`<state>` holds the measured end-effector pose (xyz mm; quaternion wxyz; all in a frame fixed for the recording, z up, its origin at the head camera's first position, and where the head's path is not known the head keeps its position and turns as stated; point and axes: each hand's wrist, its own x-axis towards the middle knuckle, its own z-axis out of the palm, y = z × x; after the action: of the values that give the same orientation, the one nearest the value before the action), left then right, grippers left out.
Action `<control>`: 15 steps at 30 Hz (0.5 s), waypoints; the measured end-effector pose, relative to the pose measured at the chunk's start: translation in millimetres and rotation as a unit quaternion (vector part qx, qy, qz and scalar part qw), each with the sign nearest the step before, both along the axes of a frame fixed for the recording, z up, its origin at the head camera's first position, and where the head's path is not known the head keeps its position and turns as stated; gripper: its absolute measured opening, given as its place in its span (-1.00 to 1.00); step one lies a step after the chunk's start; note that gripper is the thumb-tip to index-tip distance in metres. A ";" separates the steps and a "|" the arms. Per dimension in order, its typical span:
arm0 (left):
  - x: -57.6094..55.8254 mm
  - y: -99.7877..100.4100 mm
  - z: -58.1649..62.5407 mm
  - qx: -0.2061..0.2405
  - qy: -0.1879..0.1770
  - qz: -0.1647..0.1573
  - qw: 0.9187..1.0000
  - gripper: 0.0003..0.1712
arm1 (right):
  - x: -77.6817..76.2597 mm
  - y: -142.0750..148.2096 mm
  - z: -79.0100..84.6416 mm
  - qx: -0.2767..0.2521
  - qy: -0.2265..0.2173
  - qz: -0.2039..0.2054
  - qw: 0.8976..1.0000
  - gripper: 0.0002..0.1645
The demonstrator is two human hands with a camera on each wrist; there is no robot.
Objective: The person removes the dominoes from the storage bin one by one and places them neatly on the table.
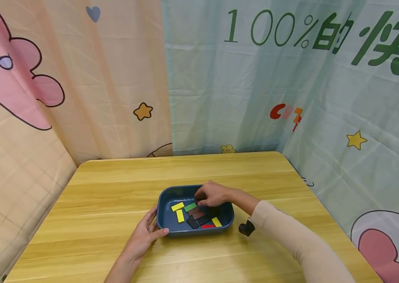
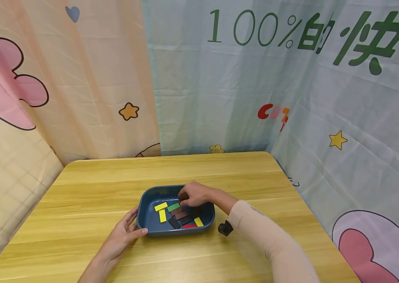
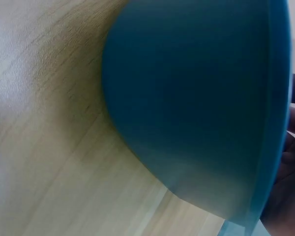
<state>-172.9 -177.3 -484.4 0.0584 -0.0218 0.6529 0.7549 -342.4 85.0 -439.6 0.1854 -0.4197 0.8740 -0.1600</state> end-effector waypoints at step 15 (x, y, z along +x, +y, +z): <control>1.0 2.0 0.6 0.004 -0.010 0.004 1.000 0.06 | -5.1 -21.2 5.4 0.077 0.075 0.053 0.993 -0.72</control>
<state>-171.9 -175.3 -483.9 0.0618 -0.0322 0.6493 0.7573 -347.5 63.8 -434.1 0.1593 -0.4606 0.8717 -0.0500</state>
